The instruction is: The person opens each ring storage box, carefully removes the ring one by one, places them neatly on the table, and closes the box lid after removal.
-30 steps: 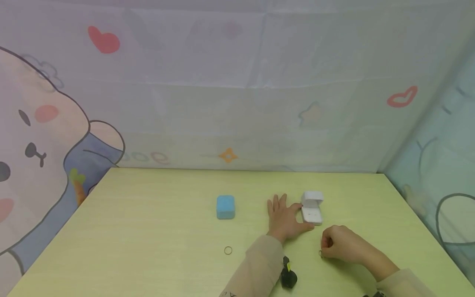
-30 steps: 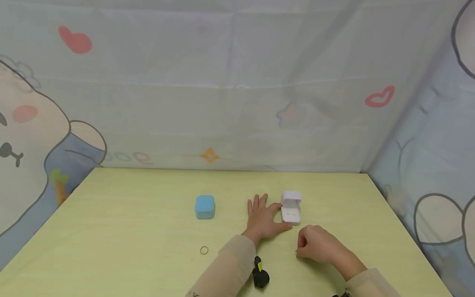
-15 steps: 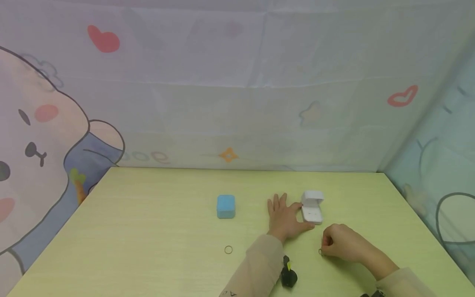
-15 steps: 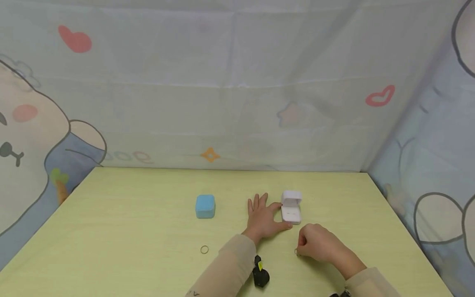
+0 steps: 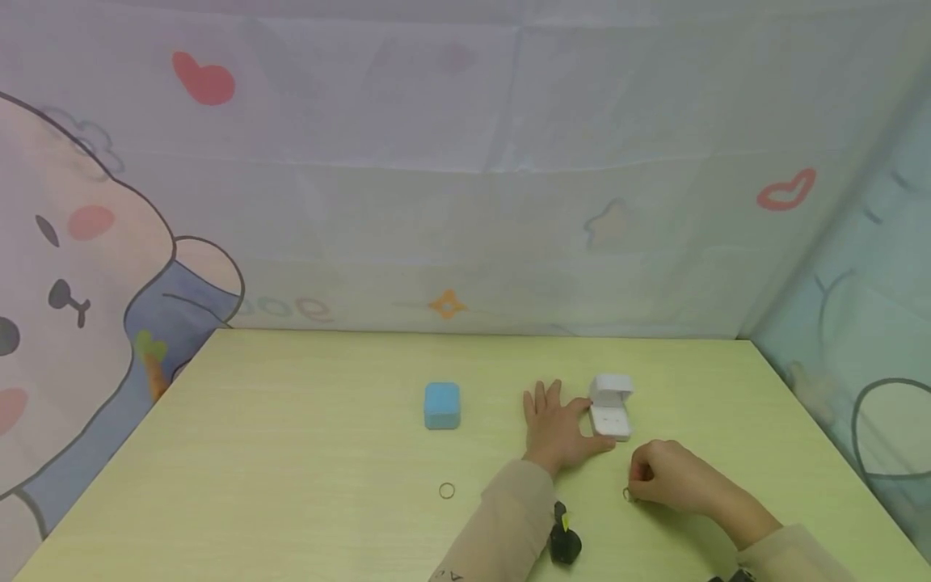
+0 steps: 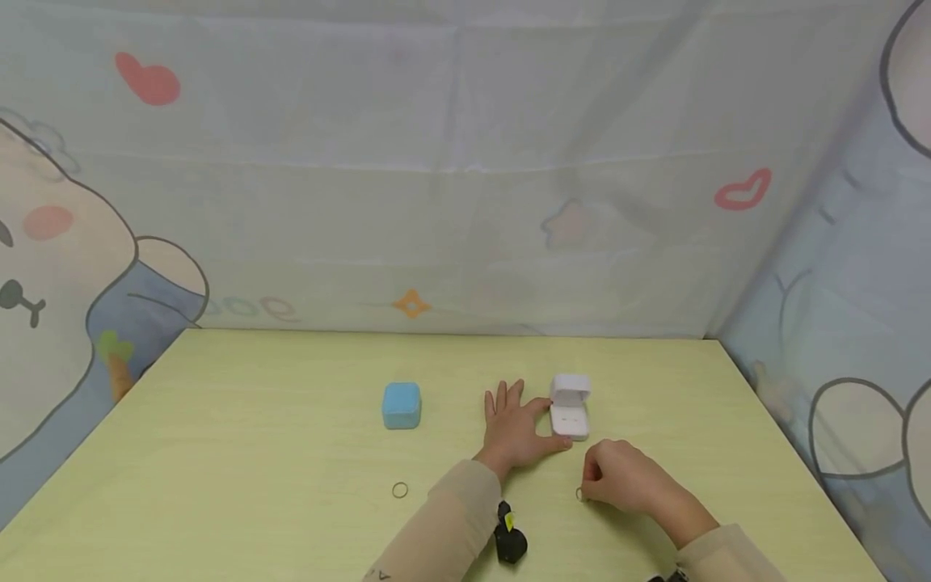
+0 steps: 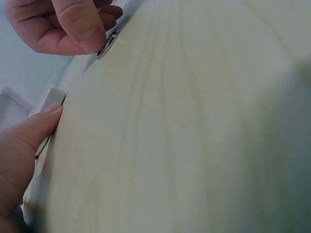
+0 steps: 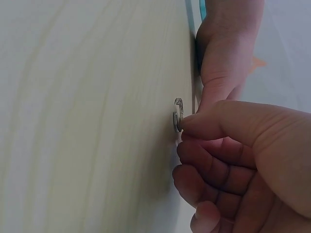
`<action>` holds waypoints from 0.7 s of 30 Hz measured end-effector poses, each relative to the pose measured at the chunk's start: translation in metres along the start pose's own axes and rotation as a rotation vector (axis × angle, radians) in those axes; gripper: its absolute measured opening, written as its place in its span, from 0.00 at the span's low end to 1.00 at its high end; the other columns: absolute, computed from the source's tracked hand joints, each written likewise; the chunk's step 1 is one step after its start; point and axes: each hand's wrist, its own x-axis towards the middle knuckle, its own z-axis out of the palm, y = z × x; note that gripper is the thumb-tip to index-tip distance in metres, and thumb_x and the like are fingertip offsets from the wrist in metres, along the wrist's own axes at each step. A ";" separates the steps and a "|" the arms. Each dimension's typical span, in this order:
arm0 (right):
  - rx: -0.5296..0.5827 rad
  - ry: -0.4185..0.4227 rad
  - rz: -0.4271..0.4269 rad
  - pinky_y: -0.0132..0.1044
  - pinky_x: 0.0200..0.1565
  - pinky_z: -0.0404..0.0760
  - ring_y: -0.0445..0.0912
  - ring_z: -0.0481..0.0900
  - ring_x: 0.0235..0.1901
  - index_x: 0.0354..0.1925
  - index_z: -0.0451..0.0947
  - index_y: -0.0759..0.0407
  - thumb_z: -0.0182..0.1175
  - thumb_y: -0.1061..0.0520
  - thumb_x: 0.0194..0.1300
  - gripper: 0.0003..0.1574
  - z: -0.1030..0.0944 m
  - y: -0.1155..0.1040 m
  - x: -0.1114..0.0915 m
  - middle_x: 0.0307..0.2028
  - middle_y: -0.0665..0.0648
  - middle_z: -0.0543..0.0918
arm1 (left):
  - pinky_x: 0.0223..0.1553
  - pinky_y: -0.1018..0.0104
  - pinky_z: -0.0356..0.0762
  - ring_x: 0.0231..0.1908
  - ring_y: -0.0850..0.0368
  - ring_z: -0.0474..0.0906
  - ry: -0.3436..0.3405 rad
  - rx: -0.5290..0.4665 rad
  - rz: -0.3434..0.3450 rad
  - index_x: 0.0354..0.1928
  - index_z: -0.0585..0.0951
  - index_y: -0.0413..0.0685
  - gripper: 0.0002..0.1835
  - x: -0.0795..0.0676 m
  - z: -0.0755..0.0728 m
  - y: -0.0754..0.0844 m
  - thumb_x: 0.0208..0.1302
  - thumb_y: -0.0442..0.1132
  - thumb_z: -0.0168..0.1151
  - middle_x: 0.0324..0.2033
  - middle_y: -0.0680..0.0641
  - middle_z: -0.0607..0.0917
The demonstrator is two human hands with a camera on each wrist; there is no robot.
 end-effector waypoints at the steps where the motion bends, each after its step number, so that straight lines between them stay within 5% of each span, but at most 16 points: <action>1: 0.001 0.000 -0.003 0.27 0.20 0.67 0.33 0.65 0.18 0.21 0.75 0.53 0.62 0.61 0.56 0.09 0.000 0.000 0.000 0.18 0.44 0.73 | 0.71 0.43 0.42 0.72 0.39 0.48 -0.001 -0.001 0.000 0.59 0.76 0.65 0.34 0.000 0.000 0.000 0.49 0.68 0.63 0.70 0.43 0.61; 11: 0.013 0.034 -0.007 0.27 0.21 0.68 0.33 0.67 0.19 0.24 0.77 0.53 0.59 0.61 0.57 0.06 -0.002 0.003 0.002 0.20 0.44 0.75 | 0.71 0.43 0.41 0.72 0.39 0.47 -0.001 0.002 -0.004 0.59 0.75 0.65 0.34 0.001 0.002 -0.002 0.49 0.68 0.63 0.70 0.43 0.61; 21: 0.028 0.130 0.083 0.30 0.30 0.75 0.37 0.75 0.28 0.35 0.80 0.58 0.59 0.55 0.63 0.08 -0.003 0.005 0.005 0.29 0.48 0.82 | 0.71 0.43 0.41 0.72 0.39 0.48 -0.001 0.003 -0.005 0.59 0.76 0.65 0.34 0.000 0.001 0.000 0.49 0.67 0.64 0.70 0.42 0.61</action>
